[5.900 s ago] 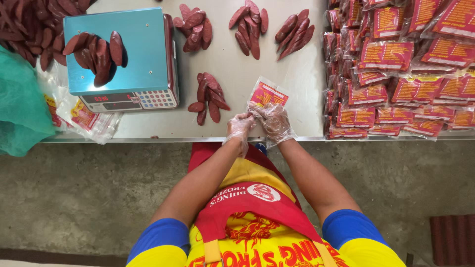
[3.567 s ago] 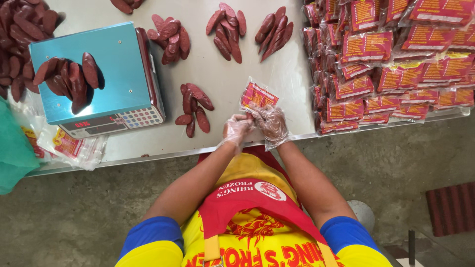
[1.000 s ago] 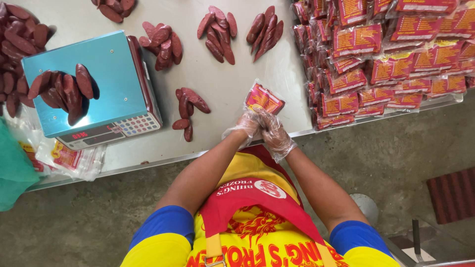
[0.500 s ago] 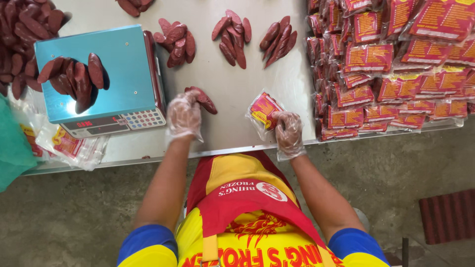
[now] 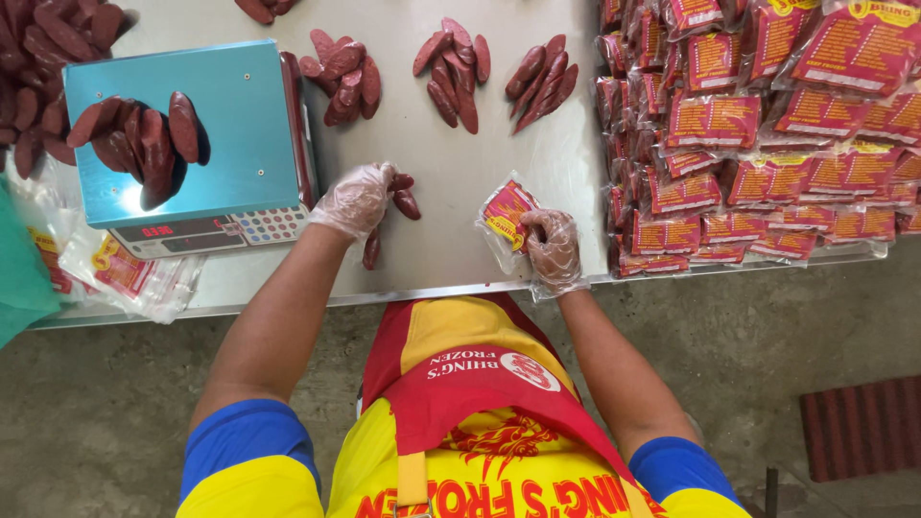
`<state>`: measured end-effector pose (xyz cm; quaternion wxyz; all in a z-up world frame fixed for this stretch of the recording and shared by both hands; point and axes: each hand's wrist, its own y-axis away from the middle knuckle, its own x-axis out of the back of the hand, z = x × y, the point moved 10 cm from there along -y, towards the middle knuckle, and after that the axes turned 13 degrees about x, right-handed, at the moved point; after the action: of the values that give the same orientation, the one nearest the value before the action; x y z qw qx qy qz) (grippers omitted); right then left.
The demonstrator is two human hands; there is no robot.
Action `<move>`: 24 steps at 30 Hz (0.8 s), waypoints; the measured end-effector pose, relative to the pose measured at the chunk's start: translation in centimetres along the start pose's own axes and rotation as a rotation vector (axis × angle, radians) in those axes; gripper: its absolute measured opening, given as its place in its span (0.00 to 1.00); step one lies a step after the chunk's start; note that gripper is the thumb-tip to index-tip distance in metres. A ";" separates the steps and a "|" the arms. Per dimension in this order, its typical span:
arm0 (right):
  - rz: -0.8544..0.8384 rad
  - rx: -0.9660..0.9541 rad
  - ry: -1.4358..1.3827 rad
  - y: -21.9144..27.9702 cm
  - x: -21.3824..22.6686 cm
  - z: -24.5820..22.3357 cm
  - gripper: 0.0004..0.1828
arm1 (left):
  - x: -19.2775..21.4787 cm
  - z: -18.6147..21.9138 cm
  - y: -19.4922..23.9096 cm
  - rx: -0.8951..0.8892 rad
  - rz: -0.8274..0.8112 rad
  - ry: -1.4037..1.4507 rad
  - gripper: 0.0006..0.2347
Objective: The person puts sausages into plastic bags and places the bags into a large stack of packaged food.
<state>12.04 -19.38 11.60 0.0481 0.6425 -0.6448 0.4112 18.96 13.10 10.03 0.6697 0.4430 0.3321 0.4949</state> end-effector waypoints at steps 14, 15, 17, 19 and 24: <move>-0.207 0.205 -0.302 -7.5 -2.8 -15.0 0.29 | -6.5 -1.1 1.9 -0.299 -0.103 0.041 0.19; -0.209 0.207 -0.305 -7.6 -3.3 -15.6 0.29 | -7.1 -1.8 1.5 -0.277 -0.133 0.052 0.18; -0.245 -0.166 -0.434 -6.3 -5.2 -12.8 0.14 | -7.4 -3.0 0.7 -0.286 -0.129 0.096 0.17; -0.225 0.009 -0.368 -6.4 -4.8 -13.3 0.15 | -7.3 -3.3 0.0 -0.302 -0.124 0.138 0.17; -0.264 0.100 -0.367 -3.8 -6.1 -12.8 0.13 | -7.8 -3.7 0.8 -0.344 -0.207 0.333 0.16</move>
<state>10.46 -6.35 18.17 -0.0483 0.7869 -0.5320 0.3089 13.13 6.73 9.35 0.7183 0.1988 0.3925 0.5390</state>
